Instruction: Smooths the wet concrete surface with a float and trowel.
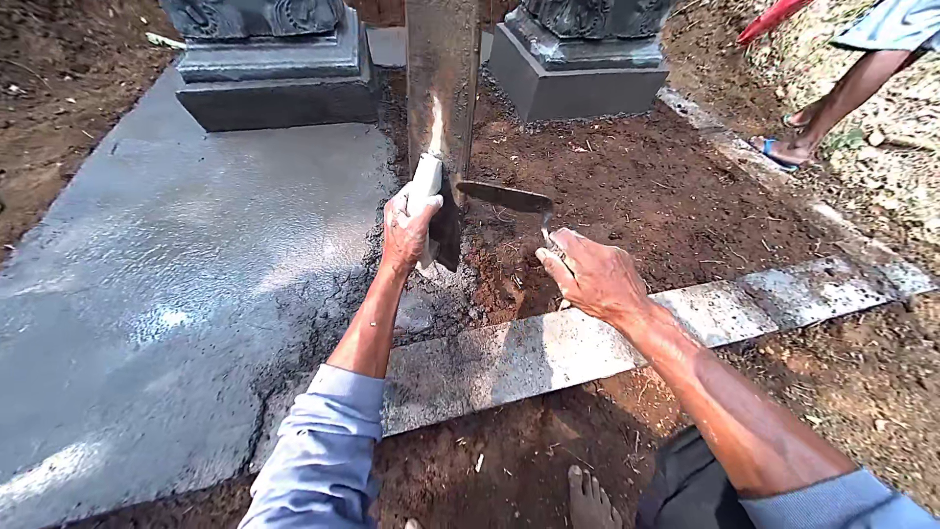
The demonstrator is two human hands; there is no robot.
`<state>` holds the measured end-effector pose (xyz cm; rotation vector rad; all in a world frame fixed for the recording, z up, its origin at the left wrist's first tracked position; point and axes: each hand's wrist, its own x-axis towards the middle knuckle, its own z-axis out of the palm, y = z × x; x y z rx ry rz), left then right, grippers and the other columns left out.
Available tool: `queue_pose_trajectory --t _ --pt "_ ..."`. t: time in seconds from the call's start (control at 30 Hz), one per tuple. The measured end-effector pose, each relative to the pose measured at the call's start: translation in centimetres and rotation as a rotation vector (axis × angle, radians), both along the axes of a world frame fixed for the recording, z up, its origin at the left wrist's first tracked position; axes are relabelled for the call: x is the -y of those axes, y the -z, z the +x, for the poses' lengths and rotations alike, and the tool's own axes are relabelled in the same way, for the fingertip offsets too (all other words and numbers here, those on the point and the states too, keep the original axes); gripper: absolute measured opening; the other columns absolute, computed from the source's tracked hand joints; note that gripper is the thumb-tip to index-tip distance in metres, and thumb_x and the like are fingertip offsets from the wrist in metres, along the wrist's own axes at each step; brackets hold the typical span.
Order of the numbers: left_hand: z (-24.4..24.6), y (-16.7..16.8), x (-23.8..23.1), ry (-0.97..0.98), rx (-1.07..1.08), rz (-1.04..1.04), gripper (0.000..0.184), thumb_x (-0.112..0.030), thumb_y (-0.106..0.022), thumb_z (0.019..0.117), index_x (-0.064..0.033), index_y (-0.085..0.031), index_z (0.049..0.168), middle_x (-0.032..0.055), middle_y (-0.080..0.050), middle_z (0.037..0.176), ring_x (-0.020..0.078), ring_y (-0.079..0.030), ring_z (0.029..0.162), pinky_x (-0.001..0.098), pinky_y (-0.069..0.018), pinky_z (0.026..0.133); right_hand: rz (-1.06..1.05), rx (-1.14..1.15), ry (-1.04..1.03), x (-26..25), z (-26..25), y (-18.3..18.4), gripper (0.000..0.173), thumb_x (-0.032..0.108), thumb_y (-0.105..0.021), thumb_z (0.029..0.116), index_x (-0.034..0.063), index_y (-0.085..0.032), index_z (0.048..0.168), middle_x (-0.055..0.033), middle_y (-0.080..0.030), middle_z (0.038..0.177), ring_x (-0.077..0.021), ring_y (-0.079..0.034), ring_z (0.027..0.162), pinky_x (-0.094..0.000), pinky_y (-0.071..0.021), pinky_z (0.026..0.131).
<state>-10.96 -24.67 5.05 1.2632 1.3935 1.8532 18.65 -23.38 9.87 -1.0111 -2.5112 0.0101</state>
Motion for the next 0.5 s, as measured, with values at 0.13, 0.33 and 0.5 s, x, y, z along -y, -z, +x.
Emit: queue_pose_trajectory --t 0.13,0.33,0.5 --pt "0.8 0.7 -0.4 0.118 -0.014 -0.034 0.017 -0.018 -0.064 0.0904 -0.0061 -0.067 0.102 0.0009 -0.07 0.083 0.0092 -0.068 0.075 0.0306 -0.0585 0.07 0.092 -0.145 0.01 -0.8 -0.4 -1.4 0.041 0.039 -0.047 0.1079 0.0028 -0.066 0.112 -0.0158 -0.067 0.083 -0.0325 -0.067 0.067 -0.0507 -0.0523 0.056" --pt "1.2 -0.5 -1.0 0.137 0.285 0.037 0.013 -0.017 -0.054 0.0952 -0.0103 -0.061 0.102 -0.0025 -0.065 0.079 0.0085 -0.065 0.071 0.0286 -0.0573 0.069 -0.03 0.054 0.064 0.6 -0.4 0.7 0.038 0.036 -0.049 0.1074 0.0039 -0.066 0.116 -0.0163 -0.069 0.089 -0.0365 -0.071 0.073 -0.0536 -0.0557 0.059" --pt "0.8 -0.9 -1.4 0.096 0.304 0.088 0.012 -0.017 -0.054 0.0942 -0.0106 -0.061 0.102 -0.0023 -0.065 0.08 0.0093 -0.065 0.073 0.0304 -0.0576 0.072 -0.157 0.365 0.065 0.3 -0.2 1.4 0.035 0.038 -0.048 0.1083 0.011 -0.067 0.121 -0.015 -0.069 0.094 -0.0365 -0.07 0.076 -0.054 -0.0548 0.063"
